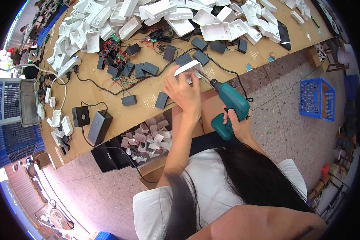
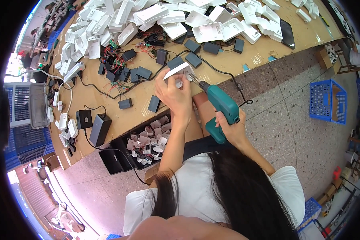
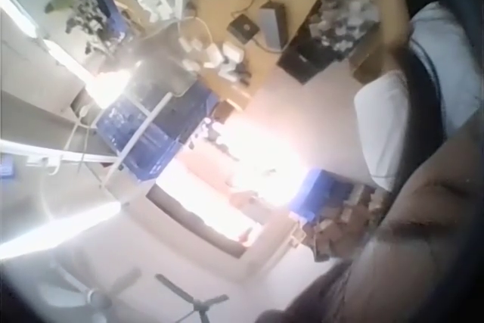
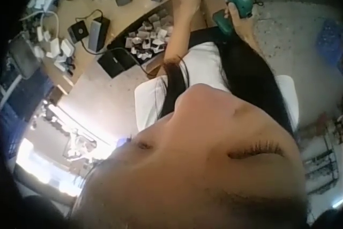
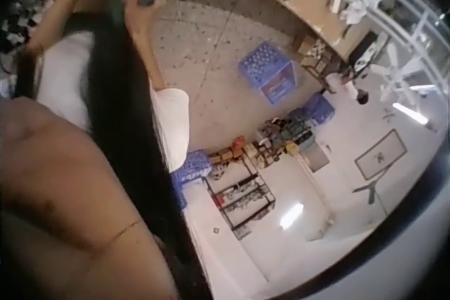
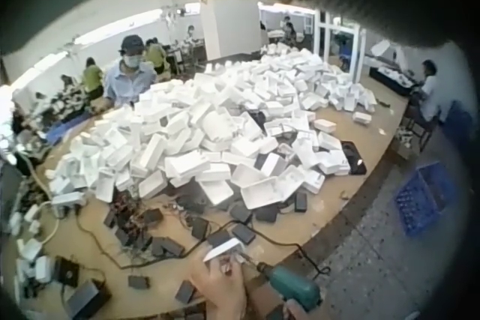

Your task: Assembling small plastic components using a handheld power tool at a manual workstation.

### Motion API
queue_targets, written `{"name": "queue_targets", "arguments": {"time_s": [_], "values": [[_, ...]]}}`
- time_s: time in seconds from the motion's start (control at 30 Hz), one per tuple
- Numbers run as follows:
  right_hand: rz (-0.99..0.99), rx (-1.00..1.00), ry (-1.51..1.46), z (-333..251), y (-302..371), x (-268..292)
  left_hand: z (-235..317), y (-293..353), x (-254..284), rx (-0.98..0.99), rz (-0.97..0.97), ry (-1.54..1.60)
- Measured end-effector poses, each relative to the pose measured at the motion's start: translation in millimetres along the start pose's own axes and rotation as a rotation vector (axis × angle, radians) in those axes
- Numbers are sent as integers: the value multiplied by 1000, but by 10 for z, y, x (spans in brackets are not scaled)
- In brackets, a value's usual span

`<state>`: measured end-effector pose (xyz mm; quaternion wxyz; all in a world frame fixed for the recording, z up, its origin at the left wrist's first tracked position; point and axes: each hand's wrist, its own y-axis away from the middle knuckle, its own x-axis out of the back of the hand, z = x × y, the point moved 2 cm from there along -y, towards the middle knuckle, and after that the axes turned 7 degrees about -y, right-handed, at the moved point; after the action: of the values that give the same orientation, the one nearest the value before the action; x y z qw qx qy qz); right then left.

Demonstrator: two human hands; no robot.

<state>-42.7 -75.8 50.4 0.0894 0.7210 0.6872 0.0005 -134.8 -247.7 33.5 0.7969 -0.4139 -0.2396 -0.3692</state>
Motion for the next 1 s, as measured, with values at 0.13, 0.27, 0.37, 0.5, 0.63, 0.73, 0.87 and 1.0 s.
{"name": "queue_targets", "arguments": {"time_s": [0.13,0.27,0.37,0.5,0.63,0.73,0.87,1.0], "values": [[-18,-20,66,-59,-22,-12,1,18,4,0,6,-1],[-29,-33,76,-88,-31,-33,9,24,19,1,-2,1],[-18,-34,86,-68,-33,-30,12,25,34,3,-6,5],[-31,-44,90,6,-24,7,2,18,31,-3,-1,0],[-23,-44,79,4,-27,-25,-6,12,35,9,-16,13],[-4,-47,53,-52,-28,-60,-7,18,49,14,-23,15],[-13,-53,62,-52,-4,-47,-3,27,53,17,-35,16],[-22,-41,44,-46,18,-43,-1,38,74,11,-30,8]]}}
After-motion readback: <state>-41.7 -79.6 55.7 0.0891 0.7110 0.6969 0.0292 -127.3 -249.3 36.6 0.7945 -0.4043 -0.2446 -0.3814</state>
